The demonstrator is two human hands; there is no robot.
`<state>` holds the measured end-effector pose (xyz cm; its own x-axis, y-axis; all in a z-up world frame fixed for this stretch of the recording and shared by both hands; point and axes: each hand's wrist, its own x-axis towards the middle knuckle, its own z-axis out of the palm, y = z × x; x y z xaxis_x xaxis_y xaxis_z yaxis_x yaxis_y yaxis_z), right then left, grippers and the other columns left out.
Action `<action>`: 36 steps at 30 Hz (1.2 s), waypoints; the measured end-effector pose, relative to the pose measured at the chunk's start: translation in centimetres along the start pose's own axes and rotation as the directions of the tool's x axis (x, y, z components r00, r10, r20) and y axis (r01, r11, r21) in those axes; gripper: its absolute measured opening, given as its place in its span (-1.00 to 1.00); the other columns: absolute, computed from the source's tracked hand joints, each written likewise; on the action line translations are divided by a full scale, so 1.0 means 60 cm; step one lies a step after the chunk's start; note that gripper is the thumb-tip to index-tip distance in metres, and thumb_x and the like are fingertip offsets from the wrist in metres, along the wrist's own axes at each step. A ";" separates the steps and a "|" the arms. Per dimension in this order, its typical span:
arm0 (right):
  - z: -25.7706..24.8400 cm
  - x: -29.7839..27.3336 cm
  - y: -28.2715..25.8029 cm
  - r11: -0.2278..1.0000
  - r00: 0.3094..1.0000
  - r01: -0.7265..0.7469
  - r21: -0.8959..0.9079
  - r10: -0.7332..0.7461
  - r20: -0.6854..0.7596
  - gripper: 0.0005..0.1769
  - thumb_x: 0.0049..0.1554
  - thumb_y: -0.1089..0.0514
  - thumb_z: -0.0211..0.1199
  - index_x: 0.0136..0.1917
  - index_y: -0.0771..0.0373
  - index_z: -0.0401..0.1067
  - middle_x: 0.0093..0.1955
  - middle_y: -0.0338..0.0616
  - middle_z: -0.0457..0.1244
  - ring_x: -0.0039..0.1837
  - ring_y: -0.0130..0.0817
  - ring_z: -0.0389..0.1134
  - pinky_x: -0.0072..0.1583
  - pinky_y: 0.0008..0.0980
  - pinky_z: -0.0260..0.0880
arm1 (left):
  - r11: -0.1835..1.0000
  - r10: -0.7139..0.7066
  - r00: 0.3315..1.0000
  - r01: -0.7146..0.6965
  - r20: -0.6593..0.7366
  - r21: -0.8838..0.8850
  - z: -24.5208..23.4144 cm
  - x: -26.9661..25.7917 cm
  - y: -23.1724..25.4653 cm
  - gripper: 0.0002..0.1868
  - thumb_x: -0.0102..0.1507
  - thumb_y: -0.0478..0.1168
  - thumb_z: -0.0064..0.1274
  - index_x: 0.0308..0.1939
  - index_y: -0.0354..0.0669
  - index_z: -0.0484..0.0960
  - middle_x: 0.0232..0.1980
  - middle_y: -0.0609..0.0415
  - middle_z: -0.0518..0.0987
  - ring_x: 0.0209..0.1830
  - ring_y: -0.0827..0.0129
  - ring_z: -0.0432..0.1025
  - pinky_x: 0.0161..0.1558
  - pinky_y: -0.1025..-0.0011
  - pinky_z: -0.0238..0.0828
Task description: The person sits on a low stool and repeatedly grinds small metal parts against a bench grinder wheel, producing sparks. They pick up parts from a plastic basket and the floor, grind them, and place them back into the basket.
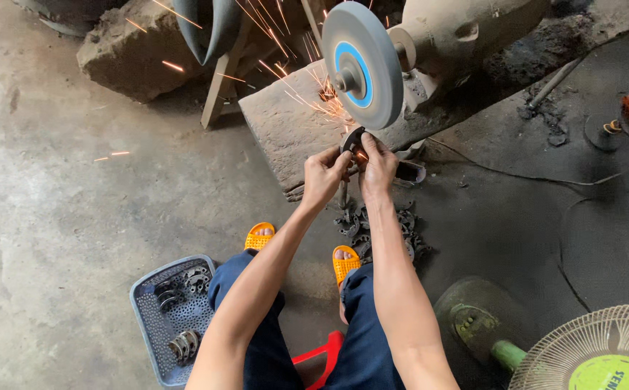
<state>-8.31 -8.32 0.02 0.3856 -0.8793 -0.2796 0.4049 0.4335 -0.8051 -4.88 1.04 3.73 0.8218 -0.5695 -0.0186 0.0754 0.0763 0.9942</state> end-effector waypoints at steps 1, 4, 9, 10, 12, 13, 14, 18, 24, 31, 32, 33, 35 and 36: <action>-0.003 0.003 0.004 1.000 1.000 -0.003 0.001 0.003 0.004 -0.85 -0.08 0.22 0.36 -0.25 0.31 0.46 -0.33 0.06 0.31 -0.33 -0.23 0.37 -0.27 -0.36 0.45 | 1.000 0.002 1.000 -0.002 -0.005 0.002 -0.003 -0.001 -0.005 -0.89 0.14 -0.30 0.01 -0.44 -0.27 0.59 -0.59 -0.02 0.52 -0.73 0.46 0.39 -0.64 0.54 0.31; -0.003 0.003 0.009 1.000 0.999 -0.003 -0.020 0.004 0.051 -0.88 -0.05 0.24 0.33 -0.26 0.33 0.46 -0.35 0.11 0.30 -0.36 -0.18 0.37 -0.33 -0.31 0.45 | 0.999 -0.023 0.999 0.022 -0.028 -0.043 -0.014 -0.001 -0.030 -0.86 0.16 -0.31 -0.01 -0.43 -0.32 0.58 -0.58 -0.05 0.52 -0.71 0.45 0.40 -0.66 0.55 0.29; -0.006 -0.013 -0.007 0.982 0.971 -0.189 -0.027 0.191 0.145 -0.86 -0.04 0.20 0.33 -0.19 0.27 0.46 -0.29 0.01 0.31 -0.25 -0.22 0.37 -0.17 -0.36 0.45 | 0.921 0.274 0.961 -0.255 -0.026 0.293 -0.037 0.000 -0.022 -0.91 0.10 -0.32 0.08 -0.35 -0.27 0.58 -0.53 -0.12 0.52 -0.51 0.12 0.48 -0.56 0.42 0.38; -0.008 -0.018 -0.013 0.982 0.971 -0.188 -0.030 0.190 0.143 -0.86 -0.04 0.20 0.33 -0.19 0.27 0.46 -0.29 0.01 0.31 -0.25 -0.22 0.37 -0.17 -0.36 0.45 | 0.923 0.273 0.962 -0.254 -0.026 0.291 -0.042 0.003 -0.021 -0.91 0.10 -0.32 0.08 -0.35 -0.27 0.58 -0.53 -0.12 0.52 -0.51 0.12 0.48 -0.56 0.42 0.38; -0.010 -0.026 -0.029 0.955 0.949 -0.294 0.048 0.285 0.135 -0.85 -0.04 0.25 0.30 -0.15 0.24 0.43 -0.24 -0.06 0.30 -0.17 -0.27 0.35 -0.08 -0.40 0.43 | 0.687 0.525 0.832 -0.539 0.180 0.487 -0.049 0.013 -0.019 -0.75 0.10 -0.39 0.06 -0.15 -0.31 0.45 -0.41 -0.17 0.41 -0.38 -0.09 0.40 -0.47 0.18 0.31; -0.018 -0.017 -0.025 0.956 0.951 -0.289 0.048 0.280 0.131 -0.85 -0.04 0.25 0.30 -0.15 0.24 0.43 -0.24 -0.06 0.30 -0.17 -0.27 0.35 -0.08 -0.40 0.43 | 0.689 0.525 0.831 -0.541 0.183 0.482 -0.044 0.019 -0.020 -0.75 0.10 -0.39 0.06 -0.15 -0.31 0.45 -0.41 -0.17 0.41 -0.38 -0.09 0.40 -0.47 0.18 0.31; -0.026 -0.007 -0.020 0.945 0.949 -0.306 0.119 0.293 0.112 -0.85 -0.03 0.30 0.29 -0.14 0.28 0.43 -0.23 -0.02 0.29 -0.16 -0.24 0.34 -0.05 -0.36 0.43 | 0.655 0.551 0.813 -0.562 0.189 0.506 -0.038 0.026 -0.021 -0.75 0.13 -0.38 0.04 -0.13 -0.30 0.43 -0.37 -0.15 0.41 -0.35 -0.08 0.40 -0.42 0.19 0.33; -0.051 0.022 -0.015 0.916 0.949 -0.314 0.250 0.312 0.050 -0.85 -0.03 0.34 0.29 -0.13 0.32 0.43 -0.20 -0.02 0.29 -0.12 -0.28 0.32 0.01 -0.41 0.40 | 0.501 0.575 0.787 -0.554 0.222 0.665 -0.016 0.050 -0.049 -0.76 0.14 -0.31 0.02 -0.11 -0.24 0.43 -0.24 -0.09 0.44 -0.26 -0.01 0.41 -0.36 0.18 0.39; -0.079 0.062 0.007 0.890 0.948 -0.288 0.355 0.317 -0.026 -0.89 -0.02 0.39 0.26 -0.16 0.38 0.43 -0.21 0.09 0.28 -0.16 -0.23 0.32 -0.09 -0.45 0.42 | 0.506 0.577 0.781 -0.573 0.241 0.645 0.012 0.063 -0.064 -0.77 0.18 -0.30 -0.02 -0.09 -0.23 0.40 -0.29 -0.05 0.40 -0.27 0.03 0.41 -0.32 0.28 0.40; -0.085 0.087 0.026 0.885 0.946 -0.288 0.366 0.323 -0.036 -0.89 0.00 0.38 0.22 -0.13 0.37 0.43 -0.21 0.01 0.30 -0.20 -0.29 0.32 -0.18 -0.63 0.38 | 0.532 0.550 0.793 -0.573 0.260 0.624 0.013 0.066 -0.045 -0.76 0.15 -0.32 0.01 -0.10 -0.22 0.42 -0.30 -0.04 0.40 -0.25 0.04 0.39 -0.29 0.26 0.37; -0.080 0.084 0.024 0.883 0.946 -0.283 0.374 0.322 -0.043 -0.90 0.00 0.39 0.22 -0.15 0.39 0.42 -0.23 0.01 0.29 -0.21 -0.29 0.31 -0.19 -0.63 0.37 | 0.519 0.572 0.778 -0.589 0.259 0.620 0.012 0.067 -0.044 -0.76 0.13 -0.33 0.02 -0.12 -0.21 0.43 -0.32 -0.04 0.40 -0.26 0.04 0.39 -0.30 0.26 0.38; -0.075 0.080 0.023 0.881 0.946 -0.278 0.384 0.321 -0.050 -0.91 -0.01 0.41 0.22 -0.16 0.41 0.42 -0.25 0.01 0.28 -0.23 -0.30 0.30 -0.20 -0.64 0.36 | 0.506 0.594 0.762 -0.604 0.260 0.615 0.010 0.066 -0.044 -0.76 0.12 -0.34 0.03 -0.13 -0.21 0.44 -0.33 -0.04 0.40 -0.28 0.05 0.40 -0.30 0.27 0.38; -0.061 0.059 0.009 0.892 0.950 -0.272 0.361 0.308 -0.046 -0.91 -0.01 0.40 0.23 -0.16 0.41 0.42 -0.26 0.01 0.28 -0.24 -0.31 0.29 -0.21 -0.65 0.36 | 0.501 0.602 0.754 -0.613 0.263 0.611 0.002 0.065 -0.044 -0.77 0.12 -0.34 0.03 -0.15 -0.21 0.44 -0.34 -0.05 0.40 -0.29 0.04 0.40 -0.30 0.27 0.38; -0.053 0.048 0.002 0.903 0.954 -0.266 0.337 0.296 -0.042 -0.90 -0.01 0.40 0.23 -0.16 0.41 0.41 -0.26 0.02 0.27 -0.25 -0.32 0.28 -0.22 -0.66 0.36 | 0.497 0.610 0.747 -0.620 0.264 0.607 -0.004 0.063 -0.043 -0.79 0.13 -0.34 0.03 -0.16 -0.22 0.45 -0.34 -0.06 0.41 -0.30 0.03 0.40 -0.30 0.27 0.38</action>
<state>-9.80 -11.44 -2.58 0.4533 -0.7187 -0.5272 0.5424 0.6918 -0.4767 -1.82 -1.14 1.08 0.5110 -0.5950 0.6204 -0.8149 -0.1056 0.5699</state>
